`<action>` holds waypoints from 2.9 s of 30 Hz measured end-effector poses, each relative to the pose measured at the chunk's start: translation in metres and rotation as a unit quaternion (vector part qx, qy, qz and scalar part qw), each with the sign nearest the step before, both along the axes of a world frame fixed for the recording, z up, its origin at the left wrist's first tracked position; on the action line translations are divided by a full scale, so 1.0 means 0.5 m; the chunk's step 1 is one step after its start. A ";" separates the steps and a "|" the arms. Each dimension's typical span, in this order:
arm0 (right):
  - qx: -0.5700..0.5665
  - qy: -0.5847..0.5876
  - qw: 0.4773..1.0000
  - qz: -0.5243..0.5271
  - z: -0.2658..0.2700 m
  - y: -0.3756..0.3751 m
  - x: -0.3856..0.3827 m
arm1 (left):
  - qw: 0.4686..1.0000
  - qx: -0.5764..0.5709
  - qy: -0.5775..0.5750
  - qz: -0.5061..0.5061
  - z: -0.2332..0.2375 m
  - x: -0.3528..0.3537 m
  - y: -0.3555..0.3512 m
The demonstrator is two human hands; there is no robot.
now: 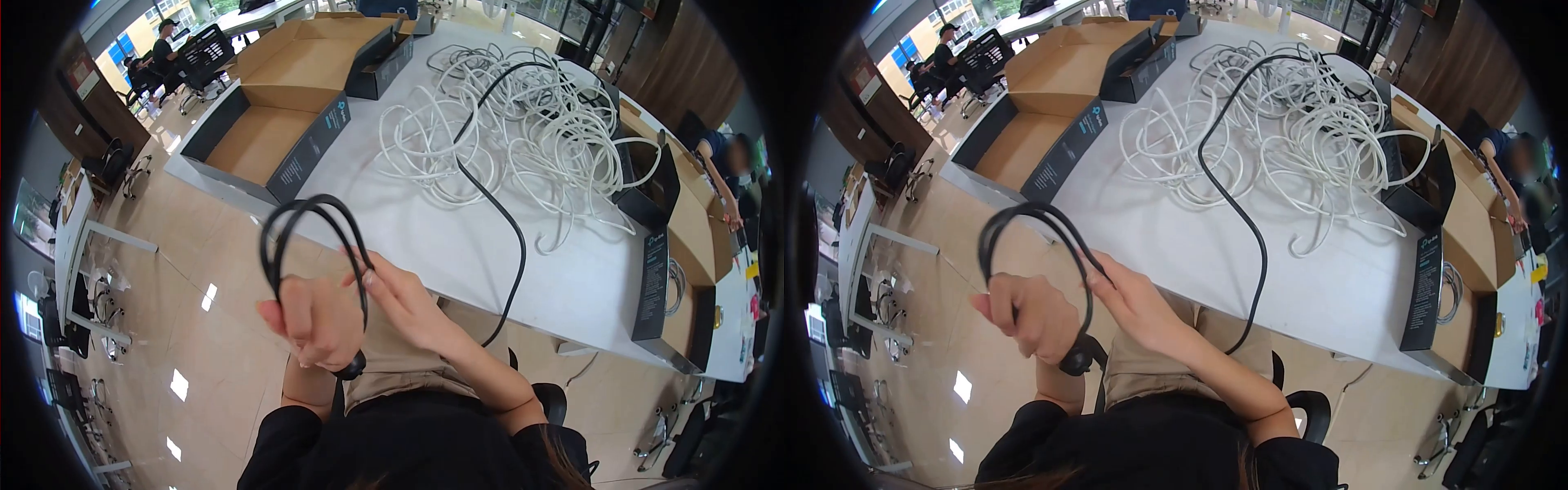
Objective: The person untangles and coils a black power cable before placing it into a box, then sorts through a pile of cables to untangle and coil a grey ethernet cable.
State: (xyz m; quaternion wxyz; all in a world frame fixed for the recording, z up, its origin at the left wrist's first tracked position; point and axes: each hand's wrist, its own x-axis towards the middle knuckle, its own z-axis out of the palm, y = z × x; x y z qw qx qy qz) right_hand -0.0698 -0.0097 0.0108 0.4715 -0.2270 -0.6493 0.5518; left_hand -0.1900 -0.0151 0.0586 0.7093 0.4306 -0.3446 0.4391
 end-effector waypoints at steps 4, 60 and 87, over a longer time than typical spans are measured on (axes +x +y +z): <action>0.299 -0.432 0.832 -0.177 -0.025 -0.040 0.075 | 0.988 0.019 -0.003 0.155 0.021 -0.030 -0.007; 0.141 -0.024 0.967 -0.212 0.191 0.072 0.178 | 0.937 -0.215 0.026 -0.273 -0.090 0.093 -0.021; 0.178 -0.115 0.947 -0.243 0.070 0.025 0.152 | 0.963 -0.186 0.192 0.024 -0.106 0.077 0.001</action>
